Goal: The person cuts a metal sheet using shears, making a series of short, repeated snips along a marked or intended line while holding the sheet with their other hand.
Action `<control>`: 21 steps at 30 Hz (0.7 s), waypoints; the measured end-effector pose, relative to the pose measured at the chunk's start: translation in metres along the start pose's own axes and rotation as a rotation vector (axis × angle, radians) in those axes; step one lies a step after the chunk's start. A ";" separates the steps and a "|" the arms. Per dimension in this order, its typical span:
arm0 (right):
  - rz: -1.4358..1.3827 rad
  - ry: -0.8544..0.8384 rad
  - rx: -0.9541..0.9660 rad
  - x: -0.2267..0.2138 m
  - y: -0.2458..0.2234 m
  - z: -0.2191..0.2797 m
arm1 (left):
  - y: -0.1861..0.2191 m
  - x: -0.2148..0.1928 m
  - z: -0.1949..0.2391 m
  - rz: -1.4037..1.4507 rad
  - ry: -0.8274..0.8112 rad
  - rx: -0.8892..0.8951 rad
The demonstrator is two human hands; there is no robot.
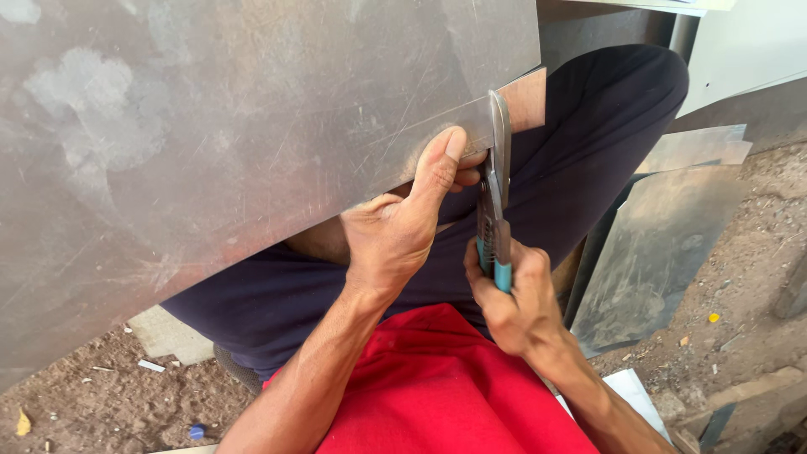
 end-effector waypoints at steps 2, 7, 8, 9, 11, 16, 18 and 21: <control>0.010 0.048 -0.052 0.004 0.004 -0.002 | 0.004 -0.001 0.001 0.005 0.015 -0.021; 0.570 0.149 -0.327 -0.029 0.009 -0.001 | 0.013 -0.008 0.008 0.403 0.128 0.018; 0.661 0.115 -0.333 -0.034 0.011 0.007 | 0.007 0.004 0.008 0.457 0.147 -0.050; 0.501 0.073 -0.273 -0.031 0.016 0.015 | 0.001 0.023 0.003 0.511 0.166 -0.119; 0.215 0.002 -0.174 -0.026 0.029 0.025 | 0.002 0.032 0.005 0.501 0.100 -0.176; -0.268 0.083 -0.130 -0.010 0.054 0.057 | 0.034 -0.050 0.039 0.131 0.106 0.000; -0.300 0.073 -0.138 -0.006 0.063 0.054 | 0.071 -0.125 0.060 -0.977 0.419 -0.058; -0.256 -0.002 -0.041 0.004 0.065 0.053 | 0.097 -0.173 0.065 -0.110 0.560 0.254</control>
Point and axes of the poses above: each hand's wrist, its own z-axis away from the middle knuckle, its own x-axis out of the palm, y = z × x, the point moved 1 cm from there along -z, towards the middle knuckle, and after that the axes turned 13 degrees about -x, right-handed, at the moved point
